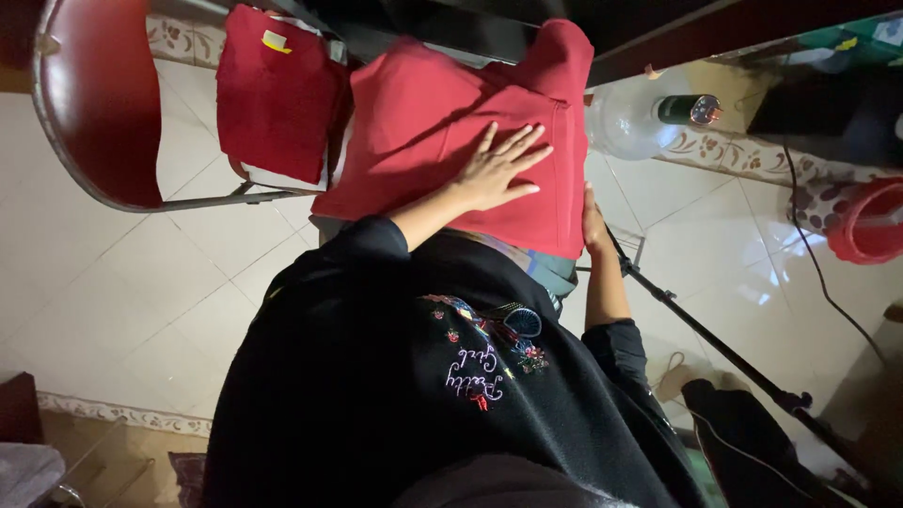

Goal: Folding a red sweatshirt on the lap while sitting.

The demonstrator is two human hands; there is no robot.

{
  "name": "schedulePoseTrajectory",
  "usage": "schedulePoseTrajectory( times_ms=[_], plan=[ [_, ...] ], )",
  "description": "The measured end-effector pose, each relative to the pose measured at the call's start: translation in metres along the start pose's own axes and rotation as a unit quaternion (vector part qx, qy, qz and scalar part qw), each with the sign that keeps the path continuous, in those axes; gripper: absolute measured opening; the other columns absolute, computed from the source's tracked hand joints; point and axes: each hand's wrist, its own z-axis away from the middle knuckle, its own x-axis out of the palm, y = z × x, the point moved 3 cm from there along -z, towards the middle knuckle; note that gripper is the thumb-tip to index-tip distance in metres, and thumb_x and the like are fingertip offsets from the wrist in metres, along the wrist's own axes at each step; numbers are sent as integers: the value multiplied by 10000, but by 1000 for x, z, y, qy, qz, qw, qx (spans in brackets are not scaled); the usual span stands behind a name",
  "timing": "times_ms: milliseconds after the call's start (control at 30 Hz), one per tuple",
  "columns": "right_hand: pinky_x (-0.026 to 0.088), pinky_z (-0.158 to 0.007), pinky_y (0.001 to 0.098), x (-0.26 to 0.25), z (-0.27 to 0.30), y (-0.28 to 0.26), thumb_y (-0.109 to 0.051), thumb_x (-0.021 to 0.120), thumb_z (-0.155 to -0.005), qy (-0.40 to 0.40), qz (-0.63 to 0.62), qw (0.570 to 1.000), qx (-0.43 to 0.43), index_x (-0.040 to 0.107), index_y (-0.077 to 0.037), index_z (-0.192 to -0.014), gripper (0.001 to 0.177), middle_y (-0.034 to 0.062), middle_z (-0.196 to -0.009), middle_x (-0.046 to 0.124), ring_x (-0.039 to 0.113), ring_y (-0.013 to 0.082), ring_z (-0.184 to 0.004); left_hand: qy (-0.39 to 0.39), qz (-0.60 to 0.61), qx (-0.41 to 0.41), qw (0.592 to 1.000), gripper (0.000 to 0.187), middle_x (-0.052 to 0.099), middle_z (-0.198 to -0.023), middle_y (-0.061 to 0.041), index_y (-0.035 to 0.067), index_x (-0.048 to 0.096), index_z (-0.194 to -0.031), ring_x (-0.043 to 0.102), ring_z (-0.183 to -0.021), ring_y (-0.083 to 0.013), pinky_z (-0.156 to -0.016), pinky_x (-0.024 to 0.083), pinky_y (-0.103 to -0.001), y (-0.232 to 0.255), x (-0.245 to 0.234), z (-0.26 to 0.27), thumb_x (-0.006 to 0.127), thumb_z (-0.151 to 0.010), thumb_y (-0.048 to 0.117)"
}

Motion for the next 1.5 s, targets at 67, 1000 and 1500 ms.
schedulePoseTrajectory(
  times_ms=[67, 1000, 1500],
  plan=[
    [346, -1204, 386, -13, -17, 35, -602, 312, -1091, -13, 16, 992, 123, 507, -39, -1520, 734, 178, -1560, 538, 490, 271, -1449, 19, -16, -30, 999, 741, 107, -1716, -89, 253, 254, -1633, 106, -1579, -344, -1225, 16, -683, -16, -1, 0, 526, -1023, 575],
    [476, -1082, 399, 47, -63, -112, -286, 631, -1073, 142, 177, 937, -266, 634, -65, -1351, 356, 199, -1310, 615, 617, 327, -1212, 124, 98, -278, 947, 420, 749, -1120, -54, 131, 720, -1079, 687, -1086, -288, -1042, 434, -540, -117, -22, -1, 535, -1040, 506],
    [513, -775, 284, 59, -79, -108, -152, 685, -1085, 167, 98, 926, -323, 571, -54, -1114, 154, 43, -875, 692, 629, 98, -769, 221, 159, -237, 932, 344, 745, -965, -161, 131, 588, -1159, 709, -911, -374, -737, 556, -516, -116, 3, -33, 549, -1026, 446]
  ],
)
